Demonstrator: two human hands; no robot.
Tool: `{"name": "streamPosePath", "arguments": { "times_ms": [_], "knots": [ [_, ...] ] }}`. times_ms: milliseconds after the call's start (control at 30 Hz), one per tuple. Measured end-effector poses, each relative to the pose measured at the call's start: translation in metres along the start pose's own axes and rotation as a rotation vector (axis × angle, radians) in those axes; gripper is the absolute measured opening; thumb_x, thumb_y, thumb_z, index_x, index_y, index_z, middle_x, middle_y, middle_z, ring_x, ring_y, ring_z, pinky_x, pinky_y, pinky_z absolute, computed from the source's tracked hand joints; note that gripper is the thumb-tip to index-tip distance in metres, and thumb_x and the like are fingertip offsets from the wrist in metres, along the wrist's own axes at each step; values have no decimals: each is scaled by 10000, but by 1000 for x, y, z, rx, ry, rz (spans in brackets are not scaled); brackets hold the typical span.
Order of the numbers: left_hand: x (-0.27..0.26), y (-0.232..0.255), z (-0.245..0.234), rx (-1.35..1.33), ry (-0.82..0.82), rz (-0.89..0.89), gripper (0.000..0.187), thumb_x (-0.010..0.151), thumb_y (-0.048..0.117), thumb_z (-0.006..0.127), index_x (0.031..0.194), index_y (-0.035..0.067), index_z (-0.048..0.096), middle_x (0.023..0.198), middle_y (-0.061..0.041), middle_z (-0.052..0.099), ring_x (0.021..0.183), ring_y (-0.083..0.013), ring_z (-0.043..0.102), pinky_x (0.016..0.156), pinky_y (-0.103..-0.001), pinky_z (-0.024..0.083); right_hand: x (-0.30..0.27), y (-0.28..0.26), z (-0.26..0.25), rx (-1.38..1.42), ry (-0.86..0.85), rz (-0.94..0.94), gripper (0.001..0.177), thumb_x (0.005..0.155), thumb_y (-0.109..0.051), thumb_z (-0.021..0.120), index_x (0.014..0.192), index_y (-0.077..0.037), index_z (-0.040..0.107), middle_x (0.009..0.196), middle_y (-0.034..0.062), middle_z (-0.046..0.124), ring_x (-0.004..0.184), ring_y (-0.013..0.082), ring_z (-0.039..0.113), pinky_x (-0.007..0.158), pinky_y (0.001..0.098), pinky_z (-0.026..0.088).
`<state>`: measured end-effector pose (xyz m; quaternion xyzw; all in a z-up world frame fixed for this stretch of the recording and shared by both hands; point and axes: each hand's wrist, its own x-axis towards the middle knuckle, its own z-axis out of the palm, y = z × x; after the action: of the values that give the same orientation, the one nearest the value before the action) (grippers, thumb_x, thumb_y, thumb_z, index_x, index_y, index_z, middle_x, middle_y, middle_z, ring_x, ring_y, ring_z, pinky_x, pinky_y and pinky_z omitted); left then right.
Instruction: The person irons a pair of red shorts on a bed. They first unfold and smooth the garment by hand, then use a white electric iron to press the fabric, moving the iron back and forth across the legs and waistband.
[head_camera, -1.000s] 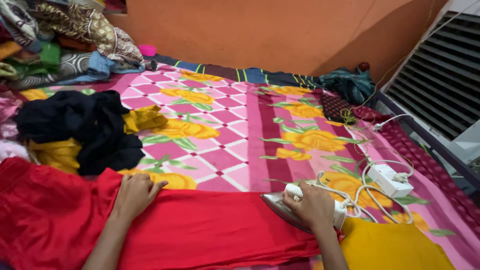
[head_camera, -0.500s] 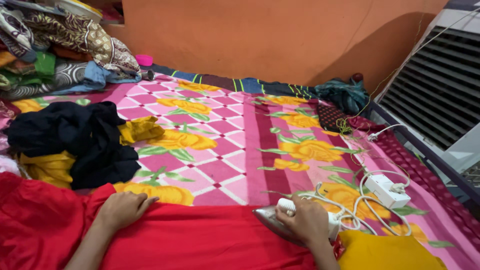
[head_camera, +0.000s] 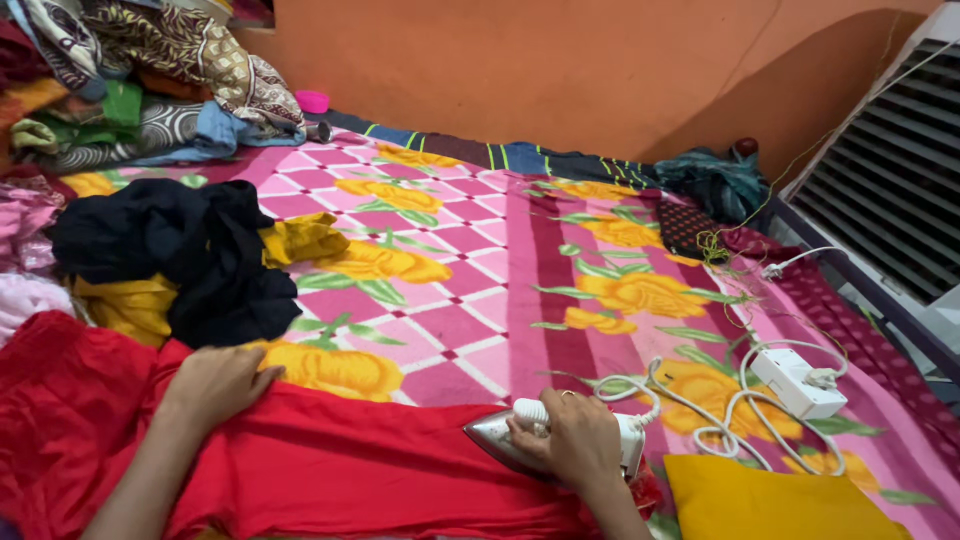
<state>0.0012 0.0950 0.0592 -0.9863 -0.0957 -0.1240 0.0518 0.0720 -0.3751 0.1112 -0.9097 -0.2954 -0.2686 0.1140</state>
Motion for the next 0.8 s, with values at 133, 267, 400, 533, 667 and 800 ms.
{"name": "streamPosePath", "arguments": {
  "times_ms": [133,267,400,533,667,800],
  "knots": [
    [0,61,-28,-38,199,63,476,797,355,734,1203,118,659,1123,-109,661,1064,-296,629,887,-471,487,-1,0,1,7,58,-35,484,733,-559,766,688,-110,593,652,97,656,620,315,649,595,463,505],
    [-27,170,-12,-462,252,43,506,870,353,694,1281,76,597,1337,-152,581,1269,-347,542,1073,-487,435,-4,12,5,16,25,-15,464,734,-552,764,708,-113,617,653,105,676,631,314,669,610,464,517],
    [-75,211,-1,-410,66,81,906,851,659,630,1565,173,354,1673,-195,194,1522,-424,195,1144,-616,177,-3,45,2,-83,2,153,442,751,-570,737,758,-133,671,713,113,714,686,320,702,616,469,533],
    [-93,184,-16,-374,-157,12,1158,756,802,616,1643,263,103,1715,-144,-104,1535,-402,-75,1170,-679,38,-4,79,-14,-183,1,304,426,734,-576,727,870,-172,739,763,138,722,698,345,709,603,484,536],
    [-112,172,-45,-322,-321,-36,1212,754,778,692,1658,291,46,1676,-136,-189,1541,-398,-172,1159,-735,26,-5,78,-17,-190,-51,359,466,721,-613,726,846,-164,735,752,130,722,700,344,715,600,491,537],
    [-113,177,-47,-281,-306,166,1044,764,573,829,1617,234,332,1746,-200,-86,1556,-443,-95,1127,-719,51,-5,67,-10,-172,-24,264,465,711,-592,732,799,-136,713,717,134,719,695,346,707,609,496,531]
  ]
}}
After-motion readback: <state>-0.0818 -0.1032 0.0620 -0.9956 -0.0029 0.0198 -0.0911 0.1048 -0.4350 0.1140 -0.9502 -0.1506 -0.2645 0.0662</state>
